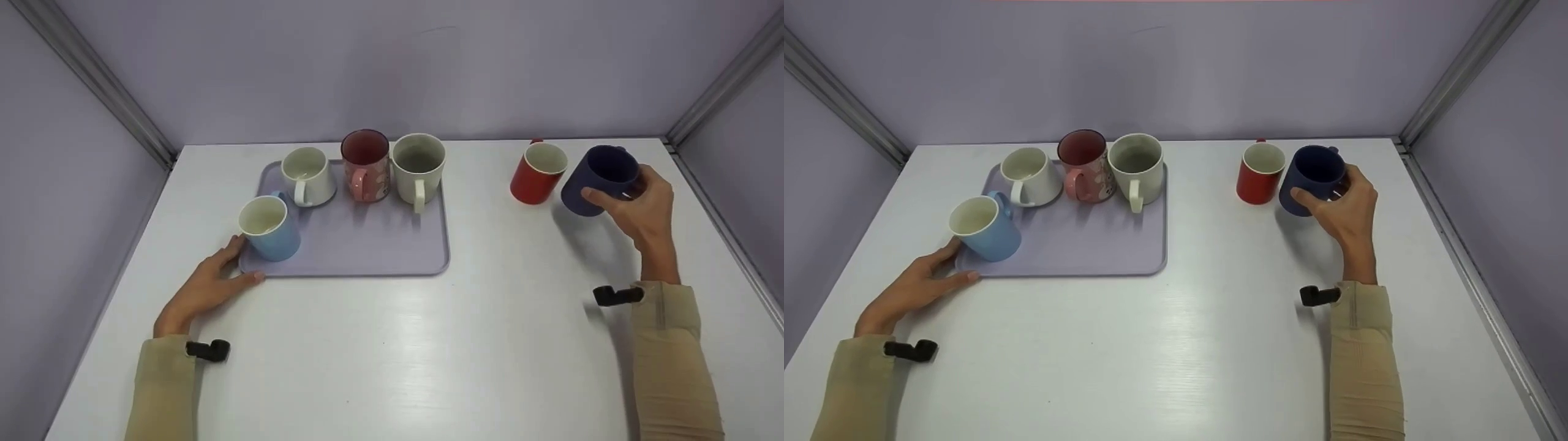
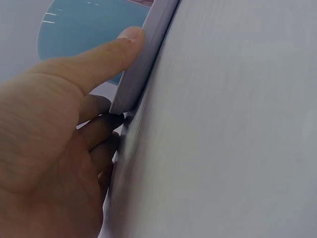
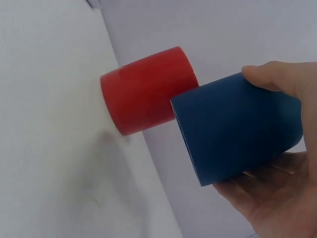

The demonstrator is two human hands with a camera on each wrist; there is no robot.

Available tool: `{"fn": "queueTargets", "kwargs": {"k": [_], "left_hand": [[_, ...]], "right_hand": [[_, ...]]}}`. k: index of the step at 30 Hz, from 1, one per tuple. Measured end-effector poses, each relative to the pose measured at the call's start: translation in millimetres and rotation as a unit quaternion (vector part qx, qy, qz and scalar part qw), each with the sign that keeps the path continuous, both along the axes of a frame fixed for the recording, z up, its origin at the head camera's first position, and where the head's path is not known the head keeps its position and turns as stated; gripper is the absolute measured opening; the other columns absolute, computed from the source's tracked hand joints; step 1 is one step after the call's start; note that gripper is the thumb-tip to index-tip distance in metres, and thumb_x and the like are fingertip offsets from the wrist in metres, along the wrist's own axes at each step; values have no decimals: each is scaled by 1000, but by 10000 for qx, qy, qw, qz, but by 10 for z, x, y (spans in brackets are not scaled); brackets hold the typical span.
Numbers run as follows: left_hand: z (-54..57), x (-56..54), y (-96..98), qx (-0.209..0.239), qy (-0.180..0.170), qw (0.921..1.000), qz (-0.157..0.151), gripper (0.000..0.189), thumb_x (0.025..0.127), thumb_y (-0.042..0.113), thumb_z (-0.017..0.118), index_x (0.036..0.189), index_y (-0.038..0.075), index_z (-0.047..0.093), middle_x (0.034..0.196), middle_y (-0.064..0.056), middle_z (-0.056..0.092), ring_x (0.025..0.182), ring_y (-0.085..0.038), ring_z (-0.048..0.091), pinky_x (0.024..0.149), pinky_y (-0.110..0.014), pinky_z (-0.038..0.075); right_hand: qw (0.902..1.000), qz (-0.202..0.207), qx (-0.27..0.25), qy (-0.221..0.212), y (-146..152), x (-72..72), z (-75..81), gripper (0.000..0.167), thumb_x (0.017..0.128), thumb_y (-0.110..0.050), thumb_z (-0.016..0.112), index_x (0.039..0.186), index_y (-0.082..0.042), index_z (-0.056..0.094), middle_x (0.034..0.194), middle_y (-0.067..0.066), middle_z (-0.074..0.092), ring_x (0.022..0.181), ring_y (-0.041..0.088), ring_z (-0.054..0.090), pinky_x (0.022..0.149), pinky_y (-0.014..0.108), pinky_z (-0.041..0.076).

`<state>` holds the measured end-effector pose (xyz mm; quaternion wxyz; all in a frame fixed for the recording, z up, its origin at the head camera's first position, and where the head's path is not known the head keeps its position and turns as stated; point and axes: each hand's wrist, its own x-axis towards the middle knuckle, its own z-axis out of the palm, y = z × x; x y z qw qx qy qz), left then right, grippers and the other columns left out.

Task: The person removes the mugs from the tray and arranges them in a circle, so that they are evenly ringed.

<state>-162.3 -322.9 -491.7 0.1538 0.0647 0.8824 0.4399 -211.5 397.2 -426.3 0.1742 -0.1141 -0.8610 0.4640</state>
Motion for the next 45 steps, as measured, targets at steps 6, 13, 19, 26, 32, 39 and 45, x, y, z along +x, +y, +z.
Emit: {"fn": "queueTargets", "kwargs": {"k": [6,13,19,26,32,39,45], "left_hand": [[2,-17,-18,10,74,10000,-52,102,99,42,78,171,4,16,179,-20,4,166,-41,1,134,-63,5],[30,-18,-6,-167,90,9998,-33,100,100,44,77,171,6,17,179,-20,6,166,-42,3,133,-64,7],[19,-17,1,-246,121,9996,-73,102,100,45,76,170,4,16,178,-20,5,166,-43,3,133,-64,7],[11,-11,-17,-105,110,9999,-34,101,99,43,77,170,3,17,178,-20,6,166,-41,2,134,-63,6],[1,-2,-18,-7,127,9999,-61,100,99,38,79,170,2,17,178,-22,5,166,-43,2,134,-63,6],[4,6,-17,-73,154,9998,-41,100,99,39,79,170,2,19,178,-22,7,166,-43,3,134,-63,7],[-3,4,-5,-127,107,9999,-31,100,99,40,78,170,4,18,178,-22,6,166,-44,3,133,-64,7]], "right_hand": [[9990,76,146,-405,16,-57,-149,78,83,-30,92,148,-3,57,120,-9,62,108,4,57,95,20,46],[9972,247,186,-674,18,-114,-244,79,85,-29,90,149,0,54,135,10,64,116,11,57,103,27,47],[9951,341,203,-906,23,-132,-276,79,87,-27,87,151,2,50,145,18,58,128,21,53,117,43,43],[9937,462,148,-1010,-1,-152,-291,80,88,-25,85,151,4,47,148,20,55,134,27,50,122,51,39],[9930,539,33,-1050,-7,-168,-304,77,89,-22,83,151,4,46,147,17,55,132,24,50,118,46,42],[9918,615,-244,-1095,-4,-186,-333,76,91,-17,80,155,2,43,149,14,53,134,22,49,120,43,41],[9914,638,-258,-1113,-5,-195,-329,79,92,-17,79,158,2,40,155,20,50,140,27,47,126,49,36]]}}
